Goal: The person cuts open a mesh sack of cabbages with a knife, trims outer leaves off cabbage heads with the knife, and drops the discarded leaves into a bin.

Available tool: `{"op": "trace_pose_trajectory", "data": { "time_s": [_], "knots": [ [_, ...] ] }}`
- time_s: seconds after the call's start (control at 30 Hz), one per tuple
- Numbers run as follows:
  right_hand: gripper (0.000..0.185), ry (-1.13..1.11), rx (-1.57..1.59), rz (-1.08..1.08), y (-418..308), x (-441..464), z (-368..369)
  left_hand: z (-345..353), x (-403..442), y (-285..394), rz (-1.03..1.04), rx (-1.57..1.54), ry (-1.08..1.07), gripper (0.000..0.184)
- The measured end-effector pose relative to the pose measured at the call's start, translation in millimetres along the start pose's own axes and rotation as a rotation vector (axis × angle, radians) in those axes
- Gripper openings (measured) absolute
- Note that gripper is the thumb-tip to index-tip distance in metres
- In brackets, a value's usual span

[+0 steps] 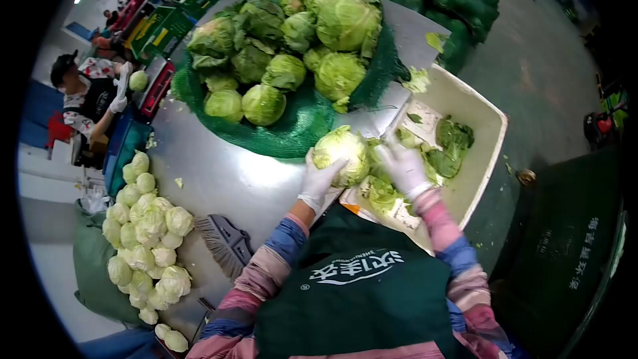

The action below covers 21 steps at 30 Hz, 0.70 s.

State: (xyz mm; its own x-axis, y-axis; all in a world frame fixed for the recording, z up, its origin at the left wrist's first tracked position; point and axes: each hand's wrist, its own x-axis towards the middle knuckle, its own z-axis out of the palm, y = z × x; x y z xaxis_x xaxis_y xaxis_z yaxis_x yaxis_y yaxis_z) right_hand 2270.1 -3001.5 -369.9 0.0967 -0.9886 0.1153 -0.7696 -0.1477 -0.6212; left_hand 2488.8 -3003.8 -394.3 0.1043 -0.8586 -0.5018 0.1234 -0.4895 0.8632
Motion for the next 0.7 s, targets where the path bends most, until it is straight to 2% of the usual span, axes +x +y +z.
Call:
{"op": "trace_pose_trajectory", "data": {
  "time_s": [0.03, 0.13, 0.2, 0.27, 0.33, 0.4, 0.7],
  "knots": [
    [0.057, -0.029, -0.039, 0.001, -6.8, -6.7, 16.1, 0.4, 5.5, -8.8, 0.055, 0.042, -0.006, 0.108],
    [0.067, -0.013, -0.076, -0.048, -14.2, -13.4, 53.0, 7.1, -7.8, 11.5, 0.028, 0.007, -0.021, 0.107],
    [0.069, 0.001, -0.091, -0.071, -16.0, -11.8, 58.0, 10.8, -20.2, 32.8, -0.143, 0.024, -0.002, 0.105],
    [0.071, -0.135, -0.131, -0.014, -22.6, -6.1, 49.2, 12.6, -24.2, 37.2, -0.143, 0.04, 0.003, 0.103],
    [0.069, -0.169, -0.152, 0.018, -27.1, -1.5, 44.3, 11.2, -20.0, 30.1, -0.144, 0.058, 0.002, 0.102],
    [0.066, -0.185, -0.163, 0.038, -28.6, 0.0, 43.3, 6.1, -7.9, 15.8, -0.02, 0.025, -0.015, 0.1],
    [0.065, -0.189, -0.177, 0.01, -28.8, 1.3, 39.2, 10.3, -17.0, 21.5, -0.047, 0.01, -0.021, 0.094]
  ]
}}
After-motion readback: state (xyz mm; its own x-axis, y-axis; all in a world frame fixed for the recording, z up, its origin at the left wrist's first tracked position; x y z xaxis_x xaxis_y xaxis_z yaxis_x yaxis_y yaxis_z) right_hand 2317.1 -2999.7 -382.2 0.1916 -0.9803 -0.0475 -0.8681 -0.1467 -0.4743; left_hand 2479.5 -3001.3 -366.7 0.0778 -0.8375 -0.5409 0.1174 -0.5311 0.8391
